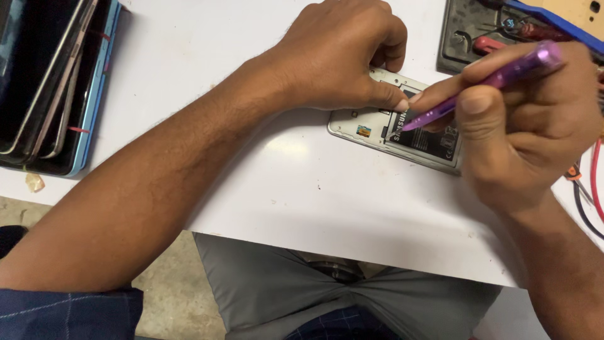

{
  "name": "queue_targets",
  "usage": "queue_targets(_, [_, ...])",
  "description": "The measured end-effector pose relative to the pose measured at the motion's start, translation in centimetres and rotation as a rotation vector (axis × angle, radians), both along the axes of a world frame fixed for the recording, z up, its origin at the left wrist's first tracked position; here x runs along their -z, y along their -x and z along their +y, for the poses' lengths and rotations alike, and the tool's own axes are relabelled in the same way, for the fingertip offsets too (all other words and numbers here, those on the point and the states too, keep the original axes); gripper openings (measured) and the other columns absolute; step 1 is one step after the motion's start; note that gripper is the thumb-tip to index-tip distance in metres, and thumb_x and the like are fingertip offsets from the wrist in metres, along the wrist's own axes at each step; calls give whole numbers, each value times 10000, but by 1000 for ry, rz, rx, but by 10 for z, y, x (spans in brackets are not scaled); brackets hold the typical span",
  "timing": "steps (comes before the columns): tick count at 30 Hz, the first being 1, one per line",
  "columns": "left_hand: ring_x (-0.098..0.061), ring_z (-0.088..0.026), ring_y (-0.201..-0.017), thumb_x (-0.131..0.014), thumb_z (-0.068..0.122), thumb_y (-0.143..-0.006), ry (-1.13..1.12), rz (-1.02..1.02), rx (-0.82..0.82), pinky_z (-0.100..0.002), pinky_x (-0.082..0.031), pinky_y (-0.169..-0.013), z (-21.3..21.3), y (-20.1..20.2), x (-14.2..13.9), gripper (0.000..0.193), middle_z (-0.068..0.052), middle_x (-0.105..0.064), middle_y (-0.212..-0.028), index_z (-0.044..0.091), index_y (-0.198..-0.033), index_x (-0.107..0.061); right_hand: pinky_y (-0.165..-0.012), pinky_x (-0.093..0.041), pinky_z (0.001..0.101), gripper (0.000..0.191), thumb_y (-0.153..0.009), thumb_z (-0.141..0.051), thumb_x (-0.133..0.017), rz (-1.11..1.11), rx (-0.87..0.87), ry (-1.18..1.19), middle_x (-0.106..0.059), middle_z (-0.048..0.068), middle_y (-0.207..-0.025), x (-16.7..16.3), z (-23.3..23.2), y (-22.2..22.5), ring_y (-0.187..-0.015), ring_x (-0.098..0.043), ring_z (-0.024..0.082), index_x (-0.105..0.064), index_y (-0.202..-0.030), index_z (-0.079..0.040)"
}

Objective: The person removes the back cover of a gold Samsung smartphone, then uses a purple plastic pry tool and a small screwdriver to detach internal components and screws. The device remains open on the workbench throughout the clip.

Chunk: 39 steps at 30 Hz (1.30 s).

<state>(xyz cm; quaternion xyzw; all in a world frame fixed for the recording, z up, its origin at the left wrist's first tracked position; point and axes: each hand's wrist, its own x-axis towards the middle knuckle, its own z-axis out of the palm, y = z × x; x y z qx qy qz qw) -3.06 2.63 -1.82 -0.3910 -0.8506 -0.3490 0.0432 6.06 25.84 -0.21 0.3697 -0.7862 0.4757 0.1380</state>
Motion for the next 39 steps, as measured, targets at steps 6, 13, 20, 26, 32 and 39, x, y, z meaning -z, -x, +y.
queue_targets(6, [-649, -169, -634, -985, 425, -671, -8, -6, -1, -360, -462, -543, 2, 1, 6, 425, -27, -683, -688, 109, -773, -721, -856, -679, 269, 243, -1254, -181, -499, 18, -16, -39, -695, 205, -1014, 0, -5, -2, -990, -772, 229, -400, -1234, 40])
queue_targets(13, [-640, -168, -617, -989, 400, -672, -27, 34, -1, -352, -445, -515, 3, 2, 9, 407, -34, -677, -673, 104, -766, -725, -872, -688, 276, 240, -1235, -179, -503, 39, -23, -66, -690, 211, -1022, -2, -7, 0, -997, -777, 226, -403, -1233, 39])
queue_targets(20, [-623, -171, -637, -968, 421, -676, -19, -32, -6, -366, -426, -543, 3, 2, 8, 413, -30, -662, -686, 112, -769, -711, -733, -640, 243, 297, -1103, -203, -646, 88, -14, -72, -686, 181, -986, -3, -9, 6, -873, -749, 185, -462, -1151, 25])
queue_targets(26, [-634, -159, -576, -981, 412, -675, -15, -13, 2, -348, -432, -504, 3, 2, 7, 411, -18, -676, -651, 109, -763, -717, -672, -513, 196, 242, -1073, -169, -775, -46, 98, -157, -668, 132, -984, -11, -4, -9, -761, -641, 116, -628, -1113, 19])
queue_targets(32, [-643, -151, -591, -983, 426, -672, -14, -32, 1, -341, -445, -506, 3, 1, 5, 424, -11, -678, -655, 109, -769, -717, -673, -568, 213, 186, -1073, -100, -654, -198, 118, -187, -681, 128, -943, -29, -18, -10, -755, -683, 128, -655, -1193, 43])
queue_targets(39, [-645, -175, -641, -984, 366, -668, -44, 0, 19, -364, -437, -529, -1, 1, 3, 391, -25, -686, -693, 98, -766, -716, -724, -638, 278, 269, -1069, -77, -523, -379, -33, 32, -701, 191, -1013, -28, -25, -5, -796, -721, 161, -388, -1281, 20])
